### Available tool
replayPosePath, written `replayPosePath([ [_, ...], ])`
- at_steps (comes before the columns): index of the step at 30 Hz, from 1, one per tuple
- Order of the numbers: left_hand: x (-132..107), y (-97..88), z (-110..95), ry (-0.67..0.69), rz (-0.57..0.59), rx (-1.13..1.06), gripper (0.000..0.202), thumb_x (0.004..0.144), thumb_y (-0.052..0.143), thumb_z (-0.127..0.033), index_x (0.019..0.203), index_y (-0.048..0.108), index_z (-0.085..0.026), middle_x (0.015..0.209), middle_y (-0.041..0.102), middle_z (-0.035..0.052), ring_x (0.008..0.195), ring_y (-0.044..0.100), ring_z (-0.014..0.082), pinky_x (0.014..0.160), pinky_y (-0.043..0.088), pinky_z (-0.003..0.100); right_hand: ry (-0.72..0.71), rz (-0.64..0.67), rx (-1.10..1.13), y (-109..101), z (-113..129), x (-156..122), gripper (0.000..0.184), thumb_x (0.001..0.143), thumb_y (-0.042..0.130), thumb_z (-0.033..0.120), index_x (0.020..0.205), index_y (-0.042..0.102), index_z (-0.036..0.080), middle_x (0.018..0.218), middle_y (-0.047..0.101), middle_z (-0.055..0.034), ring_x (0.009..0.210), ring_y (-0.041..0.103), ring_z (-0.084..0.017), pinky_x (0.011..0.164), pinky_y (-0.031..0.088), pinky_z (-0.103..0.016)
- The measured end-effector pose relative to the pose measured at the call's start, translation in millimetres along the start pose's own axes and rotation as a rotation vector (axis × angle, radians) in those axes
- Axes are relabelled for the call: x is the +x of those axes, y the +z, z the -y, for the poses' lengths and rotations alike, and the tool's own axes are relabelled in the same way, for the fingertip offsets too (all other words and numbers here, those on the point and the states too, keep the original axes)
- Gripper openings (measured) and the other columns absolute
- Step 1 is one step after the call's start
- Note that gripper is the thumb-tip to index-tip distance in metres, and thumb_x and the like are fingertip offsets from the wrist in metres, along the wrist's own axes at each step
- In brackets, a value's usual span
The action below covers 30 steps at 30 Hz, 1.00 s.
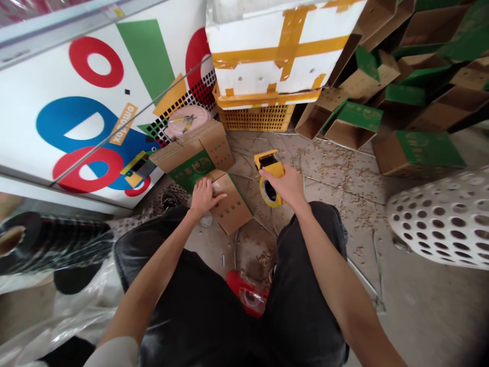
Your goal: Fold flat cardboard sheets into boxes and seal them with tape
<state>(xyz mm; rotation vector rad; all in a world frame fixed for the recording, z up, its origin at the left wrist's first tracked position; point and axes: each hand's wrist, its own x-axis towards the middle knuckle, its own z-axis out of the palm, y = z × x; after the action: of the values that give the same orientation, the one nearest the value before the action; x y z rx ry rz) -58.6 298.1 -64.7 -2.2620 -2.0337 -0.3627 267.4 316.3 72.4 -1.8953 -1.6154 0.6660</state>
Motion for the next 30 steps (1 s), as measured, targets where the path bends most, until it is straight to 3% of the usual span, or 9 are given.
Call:
replayPosePath([
  [3, -1.2, -0.1, 1.9, 0.026, 0.026, 0.025, 0.05, 0.104, 0.053, -0.058, 0.127, 0.059, -0.013, 0.128, 0.066, 0.0245, 0.123, 0.061, 0.041, 0.1, 0.047, 0.048, 0.001, 0.01, -0.014, -2.3, 0.0, -1.4, 0.05, 0.078, 0.072, 0.074, 0.086, 0.065, 0.025, 0.092, 0.075, -0.0119, 0.091, 0.07, -0.034, 0.076, 0.05, -0.044],
  [6, 0.5, -1.8, 1.5, -0.039, 0.011, -0.013, 0.038, 0.111, 0.04, -0.049, 0.118, 0.062, -0.018, 0.12, 0.068, 0.0203, 0.117, 0.064, 0.0366, 0.096, 0.049, 0.045, -0.003, 0.026, -0.021, -3.7, -0.2, -3.1, 0.053, 0.078, 0.072, 0.076, 0.085, 0.063, 0.025, 0.092, 0.075, -0.0116, 0.09, 0.07, -0.034, 0.074, 0.05, -0.043],
  [9, 2.4, -3.0, -0.7, -0.078, -0.003, -0.016, 0.041, 0.113, 0.026, -0.038, 0.112, 0.063, -0.019, 0.115, 0.069, 0.0193, 0.112, 0.066, 0.0346, 0.095, 0.049, 0.044, -0.015, 0.035, -0.001, -3.5, -0.9, -4.2, 0.053, 0.077, 0.073, 0.075, 0.088, 0.065, 0.025, 0.094, 0.076, -0.0111, 0.09, 0.071, -0.033, 0.074, 0.05, -0.043],
  [15, 1.0, -1.6, -3.5, -0.024, 0.027, 0.007, 0.048, 0.1, 0.058, -0.061, 0.12, 0.06, -0.017, 0.124, 0.067, 0.0237, 0.123, 0.062, 0.0419, 0.101, 0.049, 0.049, -0.028, 0.042, -0.007, -1.9, -1.4, -4.6, 0.055, 0.077, 0.075, 0.075, 0.095, 0.07, 0.024, 0.098, 0.077, -0.0127, 0.091, 0.072, -0.034, 0.077, 0.052, -0.045],
  [18, 2.3, 0.6, -3.2, -0.102, -0.016, -0.053, 0.036, 0.109, 0.043, -0.051, 0.113, 0.062, -0.021, 0.119, 0.069, 0.0196, 0.117, 0.065, 0.0373, 0.098, 0.051, 0.047, -0.034, 0.045, -0.024, -1.9, -1.3, -4.8, 0.055, 0.077, 0.075, 0.074, 0.097, 0.071, 0.023, 0.098, 0.077, -0.0133, 0.092, 0.072, -0.035, 0.078, 0.053, -0.046],
  [21, 4.4, 1.3, -1.5, -0.125, -0.023, -0.075, 0.039, 0.113, 0.029, -0.042, 0.111, 0.063, -0.021, 0.114, 0.07, 0.0186, 0.113, 0.067, 0.0348, 0.096, 0.051, 0.044, -0.046, 0.041, -0.022, -2.0, -2.1, -5.0, 0.055, 0.078, 0.075, 0.073, 0.099, 0.071, 0.023, 0.097, 0.077, -0.0129, 0.091, 0.071, -0.034, 0.077, 0.053, -0.045],
  [23, 4.8, 0.2, 0.3, -0.084, 0.011, -0.055, 0.038, 0.11, 0.039, -0.049, 0.116, 0.062, -0.018, 0.118, 0.069, 0.0214, 0.118, 0.065, 0.0377, 0.098, 0.051, 0.046, -0.05, 0.038, -0.025, -1.8, -2.9, -5.2, 0.055, 0.078, 0.075, 0.074, 0.097, 0.071, 0.023, 0.094, 0.076, -0.0126, 0.09, 0.071, -0.034, 0.075, 0.052, -0.044],
  [26, 4.7, -2.3, 3.5, -0.003, 0.071, -0.022, 0.055, 0.097, 0.063, -0.063, 0.123, 0.059, -0.015, 0.128, 0.065, 0.0257, 0.126, 0.061, 0.0432, 0.103, 0.049, 0.049, -0.054, 0.039, -0.046, -1.0, -3.9, -5.1, 0.056, 0.077, 0.074, 0.076, 0.094, 0.07, 0.023, 0.092, 0.074, -0.0125, 0.089, 0.071, -0.034, 0.074, 0.052, -0.044],
  [30, 6.3, -5.2, 6.3, -0.039, 0.038, -0.072, 0.037, 0.107, 0.05, -0.054, 0.116, 0.061, -0.019, 0.121, 0.07, 0.0198, 0.116, 0.066, 0.0362, 0.094, 0.051, 0.042, -0.058, 0.041, -0.062, 0.1, -4.0, -4.8, 0.056, 0.077, 0.074, 0.077, 0.093, 0.07, 0.023, 0.091, 0.074, -0.0128, 0.089, 0.071, -0.034, 0.074, 0.052, -0.044],
])
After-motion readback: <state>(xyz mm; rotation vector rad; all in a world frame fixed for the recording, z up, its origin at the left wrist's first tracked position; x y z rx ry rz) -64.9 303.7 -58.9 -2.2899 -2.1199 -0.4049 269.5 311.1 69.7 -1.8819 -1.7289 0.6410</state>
